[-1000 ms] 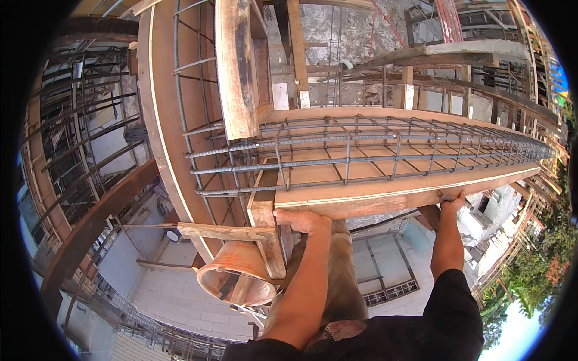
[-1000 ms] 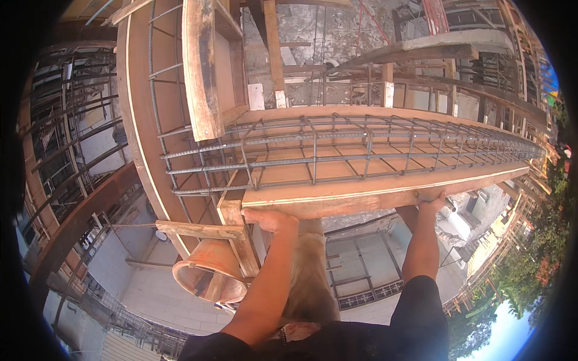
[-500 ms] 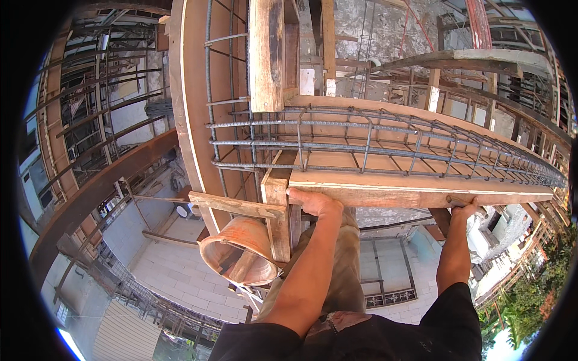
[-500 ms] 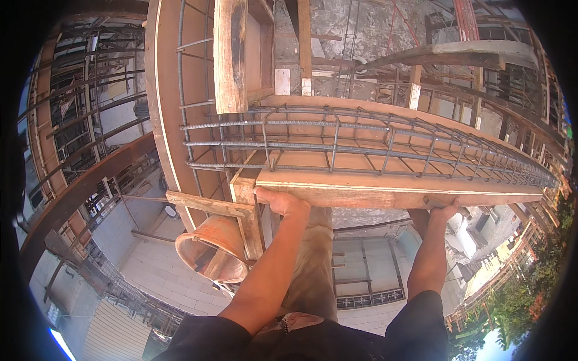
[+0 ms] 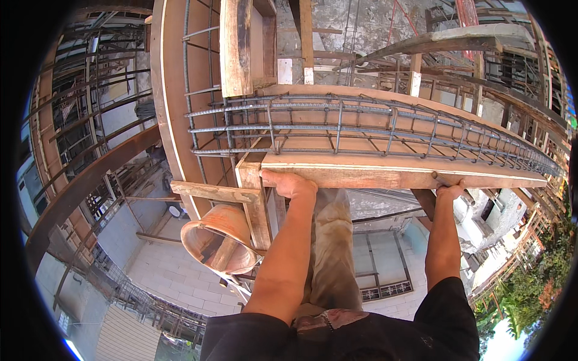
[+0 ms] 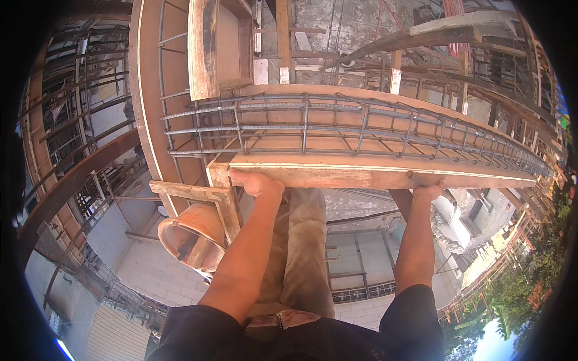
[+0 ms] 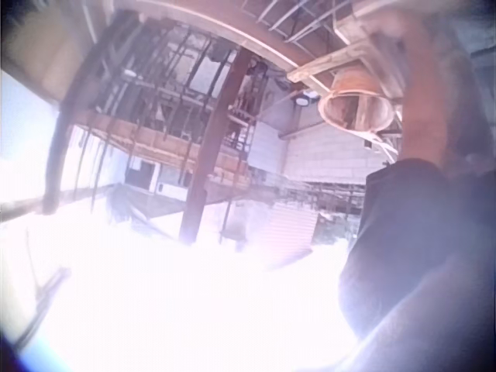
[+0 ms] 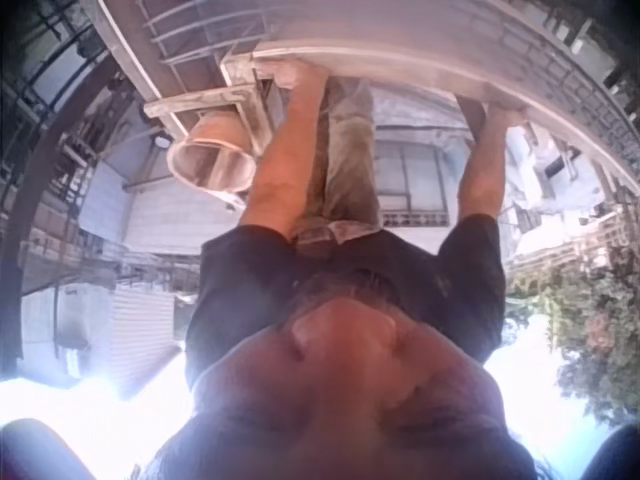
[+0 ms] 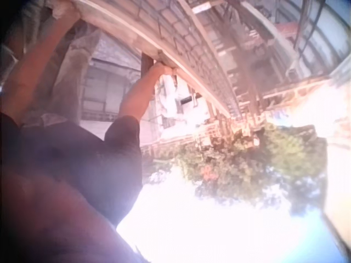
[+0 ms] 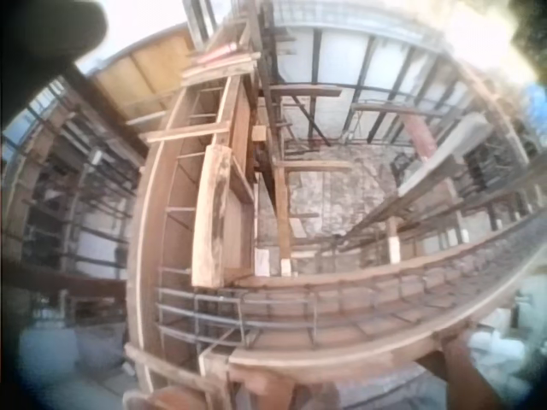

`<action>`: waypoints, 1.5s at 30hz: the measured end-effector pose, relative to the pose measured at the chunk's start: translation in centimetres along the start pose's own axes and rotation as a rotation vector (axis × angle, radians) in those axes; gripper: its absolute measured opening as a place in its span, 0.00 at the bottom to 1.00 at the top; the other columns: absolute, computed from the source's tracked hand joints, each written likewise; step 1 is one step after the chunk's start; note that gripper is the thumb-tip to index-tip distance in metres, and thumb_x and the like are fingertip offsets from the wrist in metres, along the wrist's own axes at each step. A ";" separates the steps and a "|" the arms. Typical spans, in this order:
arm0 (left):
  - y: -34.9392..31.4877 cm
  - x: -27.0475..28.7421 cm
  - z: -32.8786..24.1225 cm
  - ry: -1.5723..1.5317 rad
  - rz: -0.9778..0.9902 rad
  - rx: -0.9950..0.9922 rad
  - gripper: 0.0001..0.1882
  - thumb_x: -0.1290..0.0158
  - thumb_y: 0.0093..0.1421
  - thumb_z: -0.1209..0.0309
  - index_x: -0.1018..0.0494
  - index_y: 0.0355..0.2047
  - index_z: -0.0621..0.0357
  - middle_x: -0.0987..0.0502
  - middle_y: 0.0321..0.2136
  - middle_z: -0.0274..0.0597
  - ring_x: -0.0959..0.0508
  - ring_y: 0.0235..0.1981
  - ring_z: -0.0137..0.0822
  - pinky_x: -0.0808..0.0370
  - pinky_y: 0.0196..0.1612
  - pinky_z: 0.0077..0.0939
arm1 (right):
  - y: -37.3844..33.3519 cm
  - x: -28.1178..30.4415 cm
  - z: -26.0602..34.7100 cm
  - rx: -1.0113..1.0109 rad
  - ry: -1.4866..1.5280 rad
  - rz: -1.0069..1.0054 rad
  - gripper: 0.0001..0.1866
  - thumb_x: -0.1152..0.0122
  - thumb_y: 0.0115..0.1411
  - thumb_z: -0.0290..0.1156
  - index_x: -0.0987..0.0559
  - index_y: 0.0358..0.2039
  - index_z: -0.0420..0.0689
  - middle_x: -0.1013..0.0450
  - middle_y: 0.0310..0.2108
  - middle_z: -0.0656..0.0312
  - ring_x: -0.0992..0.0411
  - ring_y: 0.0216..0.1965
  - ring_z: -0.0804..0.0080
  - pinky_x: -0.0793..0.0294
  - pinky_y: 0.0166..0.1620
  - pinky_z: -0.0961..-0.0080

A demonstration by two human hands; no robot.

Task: The person secures wooden boards to a concrete and rebar beam structure by picking nails from a bucket and driving them into the wood with a hammer.

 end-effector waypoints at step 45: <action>2.7 0.9 0.1 0.121 -0.121 0.013 0.59 0.60 0.59 0.25 0.38 0.62 0.79 0.32 0.62 0.61 0.28 0.58 0.55 0.30 0.62 0.45 | -8.5 -2.4 2.7 0.200 -0.376 -0.078 0.26 0.40 0.66 0.34 0.31 0.61 0.38 0.27 0.52 0.49 0.24 0.48 0.55 0.21 0.43 0.55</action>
Point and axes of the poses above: each hand's wrist, its own y-axis towards the middle knuckle, its own x-axis out of the back of the hand, z = x × y, the point moved 6 cm from there along y, towards the middle knuckle
